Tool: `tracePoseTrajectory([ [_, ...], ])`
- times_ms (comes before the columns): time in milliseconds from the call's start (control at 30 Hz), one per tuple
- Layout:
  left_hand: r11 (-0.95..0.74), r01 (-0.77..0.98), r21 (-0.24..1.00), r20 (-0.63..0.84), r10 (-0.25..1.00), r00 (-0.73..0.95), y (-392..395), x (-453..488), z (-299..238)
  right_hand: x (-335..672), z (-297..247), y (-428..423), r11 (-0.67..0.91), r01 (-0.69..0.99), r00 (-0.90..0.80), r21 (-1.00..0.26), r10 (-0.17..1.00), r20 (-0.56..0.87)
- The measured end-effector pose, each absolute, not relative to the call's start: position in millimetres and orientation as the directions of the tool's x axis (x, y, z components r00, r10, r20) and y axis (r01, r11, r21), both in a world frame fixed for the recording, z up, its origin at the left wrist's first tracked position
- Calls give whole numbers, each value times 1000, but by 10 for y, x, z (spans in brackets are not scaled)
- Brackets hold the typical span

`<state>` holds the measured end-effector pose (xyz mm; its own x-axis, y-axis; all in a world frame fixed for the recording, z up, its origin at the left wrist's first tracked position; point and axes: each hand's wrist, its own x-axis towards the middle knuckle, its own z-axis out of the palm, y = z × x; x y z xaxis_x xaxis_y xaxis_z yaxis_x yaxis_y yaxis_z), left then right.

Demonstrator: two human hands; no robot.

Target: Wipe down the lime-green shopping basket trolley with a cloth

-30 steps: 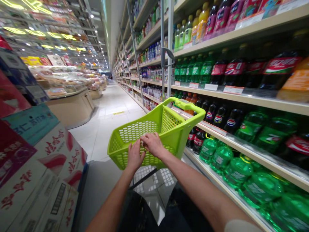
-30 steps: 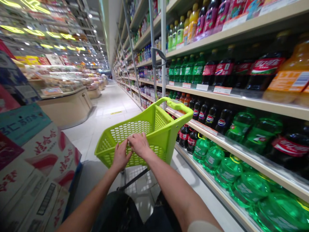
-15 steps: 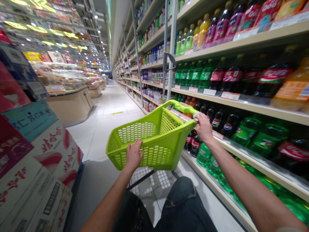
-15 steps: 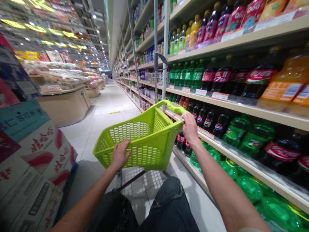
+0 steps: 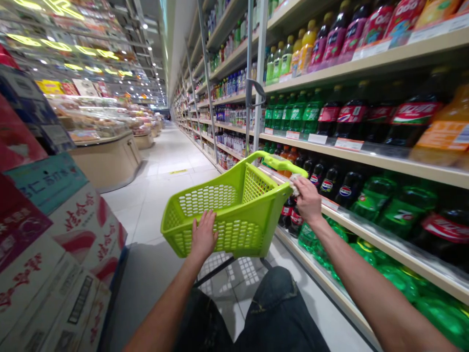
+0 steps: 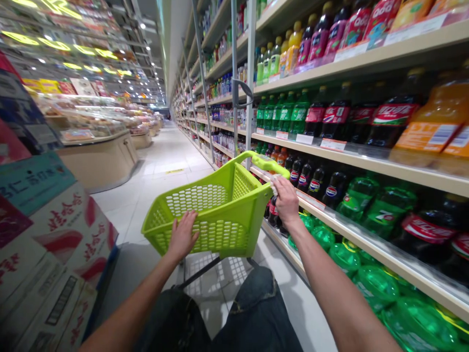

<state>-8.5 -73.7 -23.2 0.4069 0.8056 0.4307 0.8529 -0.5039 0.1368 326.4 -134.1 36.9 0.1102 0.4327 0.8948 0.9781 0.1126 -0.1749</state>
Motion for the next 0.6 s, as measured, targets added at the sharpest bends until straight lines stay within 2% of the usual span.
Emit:
tracePoseTrajectory([
  [67,-504,852,140,436,804,404,-745,-74,-224,3253,155,-1373,77,980,133,-184,433,891],
  [167,-497,856,142,421,813,402,-756,-67,-191,3002,-412,-1440,88,980,106,-177,522,846],
  [267,-495,857,143,403,820,406,-757,-68,-160,2787,-831,-1543,194,971,-17,-137,630,776],
  [333,-495,857,142,404,820,407,-753,-66,-156,2789,-788,-1586,220,967,-37,-130,622,782],
  [500,-497,857,140,427,811,400,-750,-55,-189,3088,42,-1416,83,974,164,-209,376,912],
  [600,-498,856,140,429,809,401,-751,-63,-207,3068,50,-1315,98,976,135,-194,428,894],
])
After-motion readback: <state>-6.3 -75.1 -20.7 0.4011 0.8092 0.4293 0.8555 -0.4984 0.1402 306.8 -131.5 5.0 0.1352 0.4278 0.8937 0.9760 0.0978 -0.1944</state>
